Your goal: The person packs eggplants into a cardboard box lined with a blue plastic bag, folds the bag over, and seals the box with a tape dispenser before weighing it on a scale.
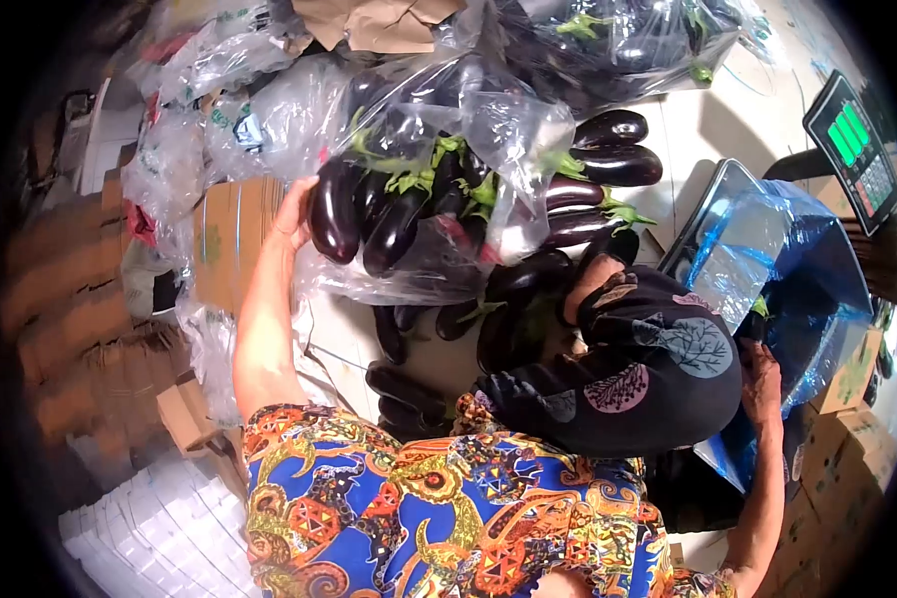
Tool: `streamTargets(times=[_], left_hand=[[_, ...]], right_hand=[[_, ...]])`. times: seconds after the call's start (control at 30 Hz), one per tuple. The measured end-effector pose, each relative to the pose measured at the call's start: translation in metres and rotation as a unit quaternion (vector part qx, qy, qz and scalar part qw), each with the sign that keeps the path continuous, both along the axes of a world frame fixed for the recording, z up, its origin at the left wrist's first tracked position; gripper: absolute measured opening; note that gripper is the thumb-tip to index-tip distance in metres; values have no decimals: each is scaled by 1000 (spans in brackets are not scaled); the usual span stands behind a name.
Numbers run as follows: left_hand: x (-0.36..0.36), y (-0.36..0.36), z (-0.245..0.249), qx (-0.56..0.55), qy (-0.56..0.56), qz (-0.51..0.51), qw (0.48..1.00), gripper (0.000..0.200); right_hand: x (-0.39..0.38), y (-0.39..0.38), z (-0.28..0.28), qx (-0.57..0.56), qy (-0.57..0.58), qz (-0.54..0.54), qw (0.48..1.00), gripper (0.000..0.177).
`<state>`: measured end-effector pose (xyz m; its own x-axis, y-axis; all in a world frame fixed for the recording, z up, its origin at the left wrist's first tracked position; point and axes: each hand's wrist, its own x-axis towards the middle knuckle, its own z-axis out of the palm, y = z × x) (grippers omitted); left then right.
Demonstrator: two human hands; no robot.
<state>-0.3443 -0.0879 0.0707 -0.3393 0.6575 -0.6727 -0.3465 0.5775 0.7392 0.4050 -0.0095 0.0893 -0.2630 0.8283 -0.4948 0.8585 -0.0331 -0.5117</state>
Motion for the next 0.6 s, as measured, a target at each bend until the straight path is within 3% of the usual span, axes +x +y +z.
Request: streamTargets(times=[0.07, 0.1, 0.47, 0.57, 0.6], left_hand=[[20, -2, 22, 85, -135, -10, 987, 58], [25, -6, 23, 122, -151, -6, 981, 65], [172, -7, 57, 184, -229, 74, 953, 62], [222, 6, 79, 243, -282, -5, 928, 73], [236, 15, 88, 260, -301, -26, 917, 73]], right_hand=[[1, 3, -5, 2, -2, 15, 1000, 36], [2, 5, -7, -12, -1, 11, 1000, 36], [4, -6, 7, -4, 28, 44, 999, 37], [-15, 3, 47, -49, -4, 3, 999, 36], [-15, 4, 52, -3, 14, -8, 1000, 33]])
